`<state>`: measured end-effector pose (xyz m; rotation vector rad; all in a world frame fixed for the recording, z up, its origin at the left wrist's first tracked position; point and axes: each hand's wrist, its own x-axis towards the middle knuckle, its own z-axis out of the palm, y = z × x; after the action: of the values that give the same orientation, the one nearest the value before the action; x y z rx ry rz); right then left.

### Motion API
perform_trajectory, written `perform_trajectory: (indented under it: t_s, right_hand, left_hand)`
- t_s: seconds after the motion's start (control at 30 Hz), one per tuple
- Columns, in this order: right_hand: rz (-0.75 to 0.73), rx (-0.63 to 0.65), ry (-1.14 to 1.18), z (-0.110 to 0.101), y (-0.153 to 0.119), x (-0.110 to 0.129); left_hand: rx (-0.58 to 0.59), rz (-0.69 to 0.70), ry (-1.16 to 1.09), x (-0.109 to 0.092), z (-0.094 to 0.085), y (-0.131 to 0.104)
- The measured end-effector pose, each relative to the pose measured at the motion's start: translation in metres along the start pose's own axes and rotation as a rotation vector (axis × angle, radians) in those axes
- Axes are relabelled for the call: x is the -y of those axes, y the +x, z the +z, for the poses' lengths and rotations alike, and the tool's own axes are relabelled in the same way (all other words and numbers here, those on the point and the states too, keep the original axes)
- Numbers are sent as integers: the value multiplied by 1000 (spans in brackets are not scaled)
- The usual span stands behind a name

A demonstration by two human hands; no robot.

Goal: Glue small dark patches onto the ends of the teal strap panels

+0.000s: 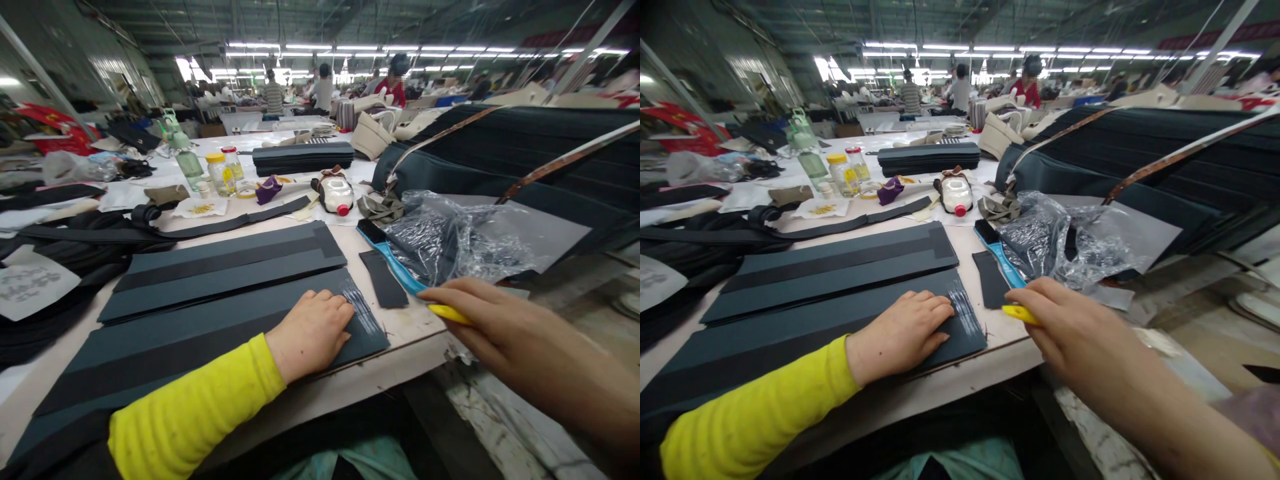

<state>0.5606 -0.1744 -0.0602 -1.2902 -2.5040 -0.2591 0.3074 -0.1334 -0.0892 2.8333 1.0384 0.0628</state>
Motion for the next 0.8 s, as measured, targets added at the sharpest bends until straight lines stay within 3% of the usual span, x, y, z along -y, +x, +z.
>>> perform_trajectory:
  t_s: [0.13, 0.23, 0.4, 0.57, 0.8]
  right_hand:
    - [118, 209, -88, 46, 30, 0]
    - [209, 325, -129, 64, 36, 3]
    - [238, 382, -118, 65, 39, 7]
    - [222, 404, -43, 64, 36, -5]
    - [175, 330, 16, 77, 21, -19]
  left_hand:
    - [0, 4, 0, 1, -1, 0]
    - [-14, 0, 4, 2, -1, 1]
    - [-14, 3, -6, 2, 1, 1]
    - [-21, 2, -13, 2, 1, 0]
    - [-20, 4, -4, 2, 1, 0]
